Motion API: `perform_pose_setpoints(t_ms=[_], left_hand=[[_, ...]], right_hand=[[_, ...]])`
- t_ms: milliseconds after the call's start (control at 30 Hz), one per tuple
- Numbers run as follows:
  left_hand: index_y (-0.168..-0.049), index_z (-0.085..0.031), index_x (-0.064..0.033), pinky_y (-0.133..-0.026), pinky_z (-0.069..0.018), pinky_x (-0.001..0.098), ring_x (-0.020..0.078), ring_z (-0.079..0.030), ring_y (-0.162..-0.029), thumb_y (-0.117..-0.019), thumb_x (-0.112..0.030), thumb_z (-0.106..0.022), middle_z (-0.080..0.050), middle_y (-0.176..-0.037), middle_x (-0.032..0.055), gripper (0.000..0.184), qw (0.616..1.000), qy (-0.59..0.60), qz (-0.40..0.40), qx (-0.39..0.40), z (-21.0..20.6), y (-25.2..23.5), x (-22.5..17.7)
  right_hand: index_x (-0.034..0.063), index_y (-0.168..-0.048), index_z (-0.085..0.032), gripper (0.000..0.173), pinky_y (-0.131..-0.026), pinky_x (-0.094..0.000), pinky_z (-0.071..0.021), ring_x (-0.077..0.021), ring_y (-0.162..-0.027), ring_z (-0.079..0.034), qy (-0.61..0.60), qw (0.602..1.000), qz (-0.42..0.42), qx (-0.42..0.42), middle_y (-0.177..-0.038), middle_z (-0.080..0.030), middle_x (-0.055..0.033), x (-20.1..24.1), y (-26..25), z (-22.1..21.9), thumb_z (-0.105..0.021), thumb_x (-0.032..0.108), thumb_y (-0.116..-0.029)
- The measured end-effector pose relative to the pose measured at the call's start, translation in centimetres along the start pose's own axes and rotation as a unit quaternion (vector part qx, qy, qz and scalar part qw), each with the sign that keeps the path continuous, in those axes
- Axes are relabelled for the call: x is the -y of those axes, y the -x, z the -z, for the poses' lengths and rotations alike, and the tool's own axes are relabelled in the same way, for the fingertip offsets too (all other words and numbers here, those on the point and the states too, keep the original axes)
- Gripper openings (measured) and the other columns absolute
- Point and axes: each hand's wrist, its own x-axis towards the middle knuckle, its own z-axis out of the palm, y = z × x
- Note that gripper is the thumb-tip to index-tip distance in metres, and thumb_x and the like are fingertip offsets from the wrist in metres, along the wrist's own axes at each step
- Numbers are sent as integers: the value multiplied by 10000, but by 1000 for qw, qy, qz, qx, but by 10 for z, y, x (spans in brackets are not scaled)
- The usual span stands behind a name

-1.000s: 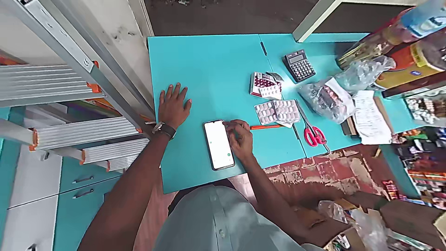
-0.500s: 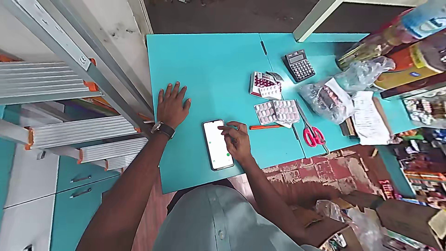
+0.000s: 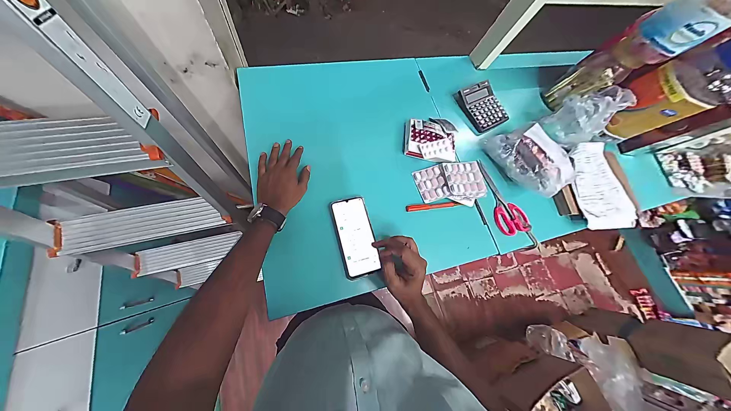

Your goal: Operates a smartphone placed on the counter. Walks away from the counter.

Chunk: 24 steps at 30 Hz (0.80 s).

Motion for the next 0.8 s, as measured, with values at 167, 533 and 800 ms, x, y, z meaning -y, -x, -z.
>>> perform_pose_setpoints(t_ms=[167,533,800], left_hand=[[-1573,-417,-228,-1239,-113,611,312,-205,-1566,-1066,-523,-279,-293,-1681,45,602,1000,-1,-1,-1,0,0,0],[-1576,-410,-228,-1243,-104,607,300,-199,-1569,-1066,-522,-276,-279,-1687,37,604,1000,-4,-1,1,0,0,0],[-1574,-415,-231,-1242,-107,608,306,-205,-1567,-1069,-521,-282,-281,-1686,42,598,1000,2,3,3,3,1,-3]], right_hand=[[137,-866,-663,183,-951,-330,-505,-170,-989,-665,-23,997,54,41,-910,-738,-24,-2,15,-2,-527,164,-986],[174,-883,-701,249,-1039,-386,-384,-194,-1075,-642,64,983,101,136,-999,-780,11,-2,15,-3,-484,191,-1003],[131,-822,-667,217,-968,-324,-484,-176,-979,-666,67,997,37,5,-868,-747,-27,-1,17,-4,-510,172,-966]])
